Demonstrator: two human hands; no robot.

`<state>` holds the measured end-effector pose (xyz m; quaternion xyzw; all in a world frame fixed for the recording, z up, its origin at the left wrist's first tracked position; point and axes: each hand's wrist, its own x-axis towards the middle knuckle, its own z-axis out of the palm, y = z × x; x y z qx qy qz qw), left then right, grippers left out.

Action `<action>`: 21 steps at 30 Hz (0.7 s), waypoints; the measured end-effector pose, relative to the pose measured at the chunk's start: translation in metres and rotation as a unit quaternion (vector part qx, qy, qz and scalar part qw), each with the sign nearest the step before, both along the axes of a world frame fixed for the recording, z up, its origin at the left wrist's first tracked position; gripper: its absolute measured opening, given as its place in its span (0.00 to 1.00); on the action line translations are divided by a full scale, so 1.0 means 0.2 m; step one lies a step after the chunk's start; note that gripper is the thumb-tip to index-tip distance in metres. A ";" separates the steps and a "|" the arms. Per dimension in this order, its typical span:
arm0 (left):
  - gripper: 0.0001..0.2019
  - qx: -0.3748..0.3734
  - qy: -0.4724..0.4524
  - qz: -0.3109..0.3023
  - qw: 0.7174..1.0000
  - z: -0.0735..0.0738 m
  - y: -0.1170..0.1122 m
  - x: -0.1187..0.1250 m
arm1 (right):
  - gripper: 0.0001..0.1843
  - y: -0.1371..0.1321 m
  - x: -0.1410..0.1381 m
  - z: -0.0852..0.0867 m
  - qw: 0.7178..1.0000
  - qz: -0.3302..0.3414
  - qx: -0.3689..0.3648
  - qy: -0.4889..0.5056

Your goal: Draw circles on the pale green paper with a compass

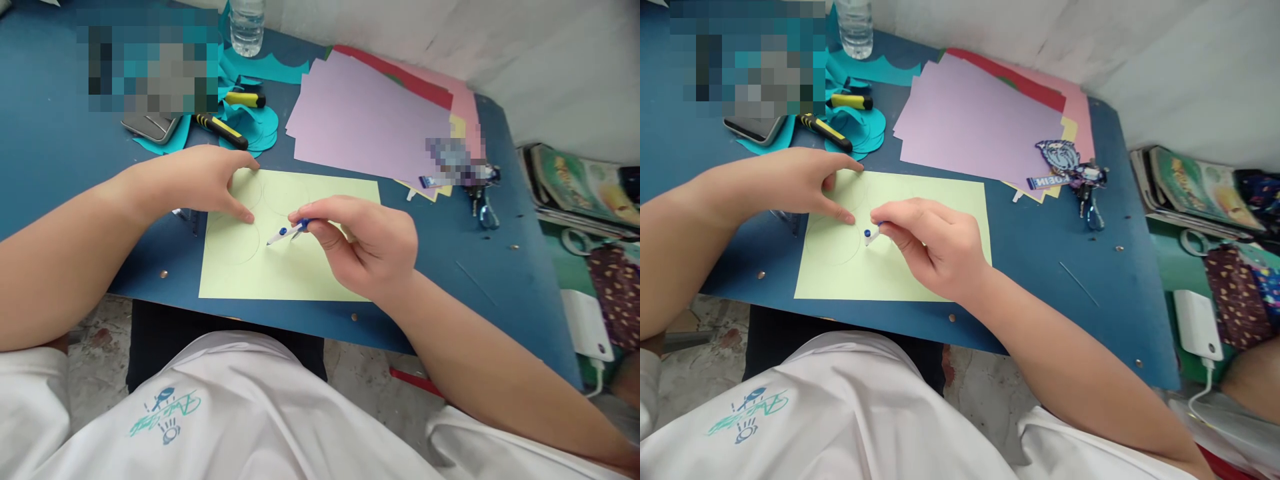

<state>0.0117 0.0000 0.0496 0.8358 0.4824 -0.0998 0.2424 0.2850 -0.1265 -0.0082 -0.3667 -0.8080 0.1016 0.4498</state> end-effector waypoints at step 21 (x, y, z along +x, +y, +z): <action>0.64 0.027 -0.008 -0.009 1.000 -0.05 0.03 -0.02 | 0.11 0.02 -0.01 0.03 0.998 0.015 0.058 -0.014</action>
